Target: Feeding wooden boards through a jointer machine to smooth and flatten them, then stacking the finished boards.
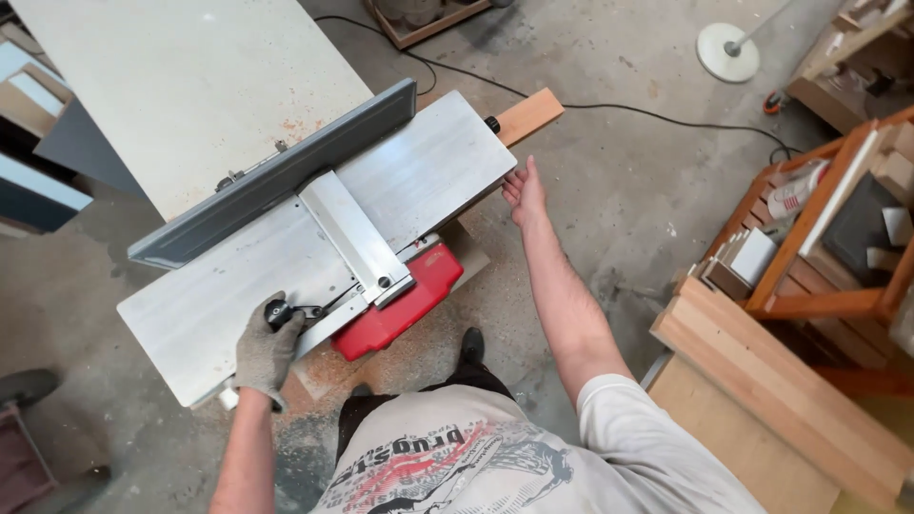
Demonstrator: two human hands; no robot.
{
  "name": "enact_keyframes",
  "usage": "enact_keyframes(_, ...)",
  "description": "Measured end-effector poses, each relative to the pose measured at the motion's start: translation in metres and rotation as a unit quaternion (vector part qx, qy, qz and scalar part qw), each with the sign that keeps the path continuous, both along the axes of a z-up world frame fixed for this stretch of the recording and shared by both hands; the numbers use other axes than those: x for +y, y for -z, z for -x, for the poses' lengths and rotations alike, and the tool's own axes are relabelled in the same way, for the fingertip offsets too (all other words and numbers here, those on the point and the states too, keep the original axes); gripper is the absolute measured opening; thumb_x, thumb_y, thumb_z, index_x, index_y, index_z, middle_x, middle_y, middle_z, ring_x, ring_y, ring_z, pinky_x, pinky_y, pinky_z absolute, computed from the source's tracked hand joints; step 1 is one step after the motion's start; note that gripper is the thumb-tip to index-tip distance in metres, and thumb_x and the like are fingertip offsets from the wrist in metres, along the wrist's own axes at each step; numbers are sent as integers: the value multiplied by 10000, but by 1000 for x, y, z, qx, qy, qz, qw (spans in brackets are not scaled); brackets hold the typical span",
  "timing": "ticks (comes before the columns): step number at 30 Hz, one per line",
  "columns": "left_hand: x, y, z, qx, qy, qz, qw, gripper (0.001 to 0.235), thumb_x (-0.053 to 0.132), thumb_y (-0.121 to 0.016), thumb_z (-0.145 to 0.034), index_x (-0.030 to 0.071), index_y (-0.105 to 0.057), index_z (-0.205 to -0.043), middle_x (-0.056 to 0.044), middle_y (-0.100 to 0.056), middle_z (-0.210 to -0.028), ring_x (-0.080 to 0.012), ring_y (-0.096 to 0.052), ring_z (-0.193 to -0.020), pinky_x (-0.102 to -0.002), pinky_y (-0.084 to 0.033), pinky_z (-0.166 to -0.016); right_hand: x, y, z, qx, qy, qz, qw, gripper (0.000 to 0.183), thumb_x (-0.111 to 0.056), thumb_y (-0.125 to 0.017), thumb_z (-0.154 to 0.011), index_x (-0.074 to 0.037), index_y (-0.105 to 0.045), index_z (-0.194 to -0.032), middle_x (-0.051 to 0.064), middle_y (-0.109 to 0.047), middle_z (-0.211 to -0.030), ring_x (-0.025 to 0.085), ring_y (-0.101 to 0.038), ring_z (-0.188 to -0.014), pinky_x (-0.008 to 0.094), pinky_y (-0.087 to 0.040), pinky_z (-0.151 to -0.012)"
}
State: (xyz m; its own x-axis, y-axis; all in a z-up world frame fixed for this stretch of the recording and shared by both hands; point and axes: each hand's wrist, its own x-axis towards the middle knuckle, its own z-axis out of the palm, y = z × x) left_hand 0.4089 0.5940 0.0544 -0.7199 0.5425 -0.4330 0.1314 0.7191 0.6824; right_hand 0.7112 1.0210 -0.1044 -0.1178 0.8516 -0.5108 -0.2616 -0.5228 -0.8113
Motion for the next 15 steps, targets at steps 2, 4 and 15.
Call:
enact_keyframes(2,-2,-4,-3,-4,-22,5,1000,587,373,-776,-855,265,-621,-1410,-156,-660,-1294,-358,-566,-1286,-447,-428,-1124,10,-1,1,-1,-38,28,999,995,-747,-457,-962,56,-307,-1530,78,-566,-1133,138,-577,-926,290,-524,-944)
enact_keyframes(4,-1,-6,-5,-34,-47,-52,997,553,232,-773,-890,210,-624,-1422,-155,-660,-1126,-299,-638,-1090,-430,-534,-953,27,2,1,-3,-36,56,998,787,-803,-578,-869,-85,-499,-1181,1,-508,-902,162,-566,-810,304,-448,-753)
enact_keyframes(15,18,-29,-35,20,-50,9,999,538,278,-784,-890,239,-647,-1409,-190,-649,-1252,-406,-555,-1274,-516,-413,-1116,65,13,11,105,-49,91,989,518,-647,-691,-878,-166,-505,-922,23,-645,-819,185,-605,-674,299,-389,-566)
